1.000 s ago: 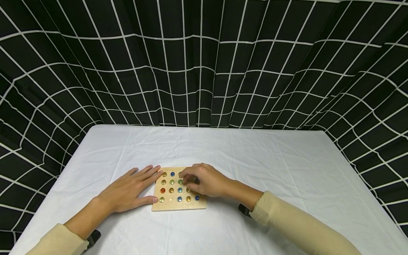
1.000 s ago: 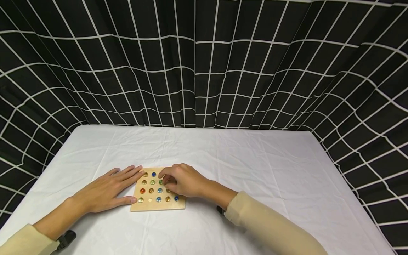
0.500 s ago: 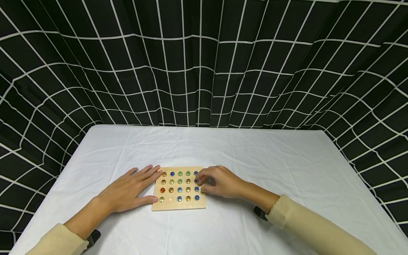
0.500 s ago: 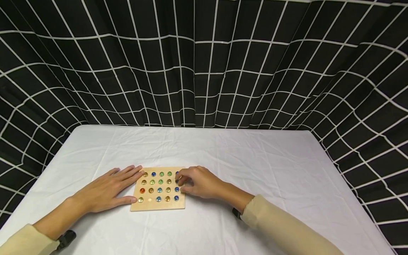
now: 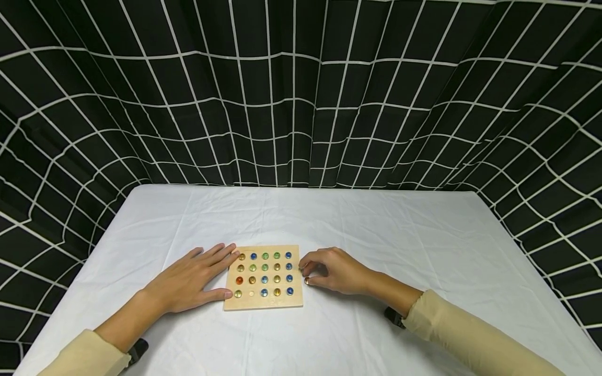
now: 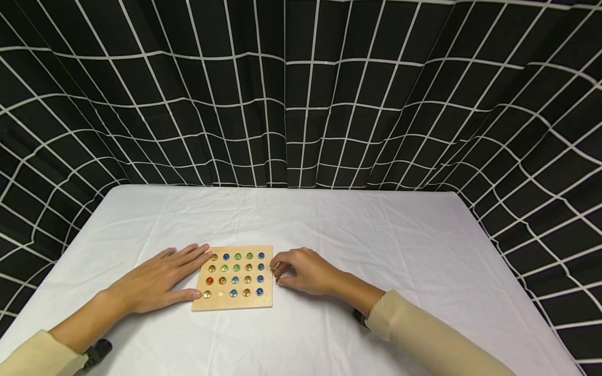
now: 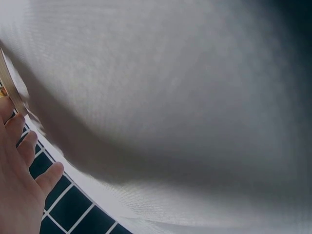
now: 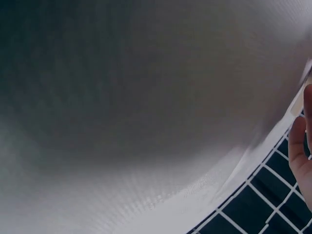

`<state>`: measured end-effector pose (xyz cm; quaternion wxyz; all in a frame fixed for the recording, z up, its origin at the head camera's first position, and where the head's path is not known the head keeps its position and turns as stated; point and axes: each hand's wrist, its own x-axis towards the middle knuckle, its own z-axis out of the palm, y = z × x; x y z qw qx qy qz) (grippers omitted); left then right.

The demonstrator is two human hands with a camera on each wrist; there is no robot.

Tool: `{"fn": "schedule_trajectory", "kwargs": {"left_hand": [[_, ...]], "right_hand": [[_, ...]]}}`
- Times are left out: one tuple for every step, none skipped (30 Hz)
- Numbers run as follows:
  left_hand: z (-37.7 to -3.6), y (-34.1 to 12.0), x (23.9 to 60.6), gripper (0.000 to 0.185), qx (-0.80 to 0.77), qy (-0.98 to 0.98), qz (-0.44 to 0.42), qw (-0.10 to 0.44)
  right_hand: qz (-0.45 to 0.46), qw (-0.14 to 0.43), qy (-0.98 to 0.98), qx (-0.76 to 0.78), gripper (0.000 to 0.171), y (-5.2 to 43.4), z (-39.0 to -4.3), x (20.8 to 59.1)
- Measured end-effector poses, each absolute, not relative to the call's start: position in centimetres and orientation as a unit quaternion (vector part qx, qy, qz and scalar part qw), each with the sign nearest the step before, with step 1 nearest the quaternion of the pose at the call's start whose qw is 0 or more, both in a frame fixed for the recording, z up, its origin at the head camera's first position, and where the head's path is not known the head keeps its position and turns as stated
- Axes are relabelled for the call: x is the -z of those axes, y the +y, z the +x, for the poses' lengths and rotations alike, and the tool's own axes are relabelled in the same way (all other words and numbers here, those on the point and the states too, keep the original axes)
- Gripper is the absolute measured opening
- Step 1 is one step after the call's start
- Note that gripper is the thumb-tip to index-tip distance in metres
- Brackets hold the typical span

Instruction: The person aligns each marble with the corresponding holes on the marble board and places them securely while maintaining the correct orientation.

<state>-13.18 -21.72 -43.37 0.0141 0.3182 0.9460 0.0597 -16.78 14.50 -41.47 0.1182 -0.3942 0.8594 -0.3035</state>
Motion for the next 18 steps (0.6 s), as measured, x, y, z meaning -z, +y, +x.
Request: {"fn": "schedule_trajectory", "kwargs": {"left_hand": [[-13.18, -21.72, 43.39, 0.083, -0.059, 0.946, 0.318, 0.014], [-13.19, -21.73, 43.41, 0.083, -0.059, 0.946, 0.319, 0.014], [-13.18, -21.74, 43.43, 0.083, -0.059, 0.946, 0.319, 0.013], [-13.18, -21.73, 43.43, 0.083, -0.058, 0.946, 0.319, 0.013], [-13.17, -21.74, 43.44, 0.083, -0.058, 0.946, 0.32, 0.012], [-13.17, -21.73, 43.44, 0.083, -0.059, 0.945, 0.32, 0.012], [-13.17, -21.72, 43.44, 0.082, -0.059, 0.945, 0.321, 0.012], [-13.17, -21.72, 43.43, 0.082, -0.06, 0.945, 0.321, 0.011], [-13.16, -21.72, 43.42, 0.082, -0.06, 0.945, 0.321, 0.011], [-13.16, -21.72, 43.41, 0.082, -0.061, 0.945, 0.322, 0.01], [-13.15, -21.73, 43.41, 0.082, -0.062, 0.945, 0.322, 0.01], [-13.16, -21.74, 43.4, 0.082, -0.063, 0.944, 0.322, 0.01], [-13.15, -21.76, 43.4, 0.082, -0.063, 0.944, 0.322, 0.011], [-13.16, -21.78, 43.39, 0.082, -0.064, 0.944, 0.322, 0.011], [-13.15, -21.79, 43.38, 0.082, -0.063, 0.944, 0.323, 0.011], [-13.15, -21.8, 43.37, 0.082, -0.063, 0.944, 0.322, 0.011], [-13.16, -21.8, 43.36, 0.082, -0.063, 0.944, 0.322, 0.011], [-13.15, -21.8, 43.34, 0.082, -0.063, 0.945, 0.322, 0.011]], "right_hand": [[-0.394, 0.121, 0.859, 0.302, 0.028, 14.48, -16.76, 41.49], [-0.395, 0.123, 0.859, 0.301, 0.028, 14.48, -16.76, 41.54], [-0.396, 0.124, 0.859, 0.299, 0.028, 14.47, -16.75, 41.58], [-0.397, 0.126, 0.859, 0.297, 0.028, 14.47, -16.75, 41.61], [-0.398, 0.126, 0.859, 0.296, 0.028, 14.47, -16.75, 41.62], [-0.397, 0.126, 0.86, 0.294, 0.029, 14.45, -16.72, 41.6], [-0.397, 0.126, 0.86, 0.293, 0.028, 14.46, -16.72, 41.62], [-0.397, 0.125, 0.861, 0.293, 0.028, 14.47, -16.71, 41.63], [-0.397, 0.124, 0.861, 0.292, 0.028, 14.48, -16.71, 41.64], [-0.397, 0.124, 0.861, 0.291, 0.027, 14.49, -16.72, 41.66], [-0.397, 0.124, 0.861, 0.292, 0.027, 14.5, -16.72, 41.66], [-0.397, 0.124, 0.861, 0.292, 0.027, 14.51, -16.72, 41.65], [-0.397, 0.123, 0.861, 0.294, 0.027, 14.51, -16.73, 41.64], [-0.397, 0.123, 0.86, 0.297, 0.027, 14.51, -16.74, 41.6], [-0.397, 0.122, 0.859, 0.3, 0.027, 14.49, -16.76, 41.56], [-0.397, 0.122, 0.858, 0.303, 0.027, 14.47, -16.78, 41.52], [-0.397, 0.121, 0.857, 0.305, 0.028, 14.45, -16.8, 41.46], [-0.397, 0.119, 0.857, 0.306, 0.028, 14.41, -16.82, 41.39]]}}
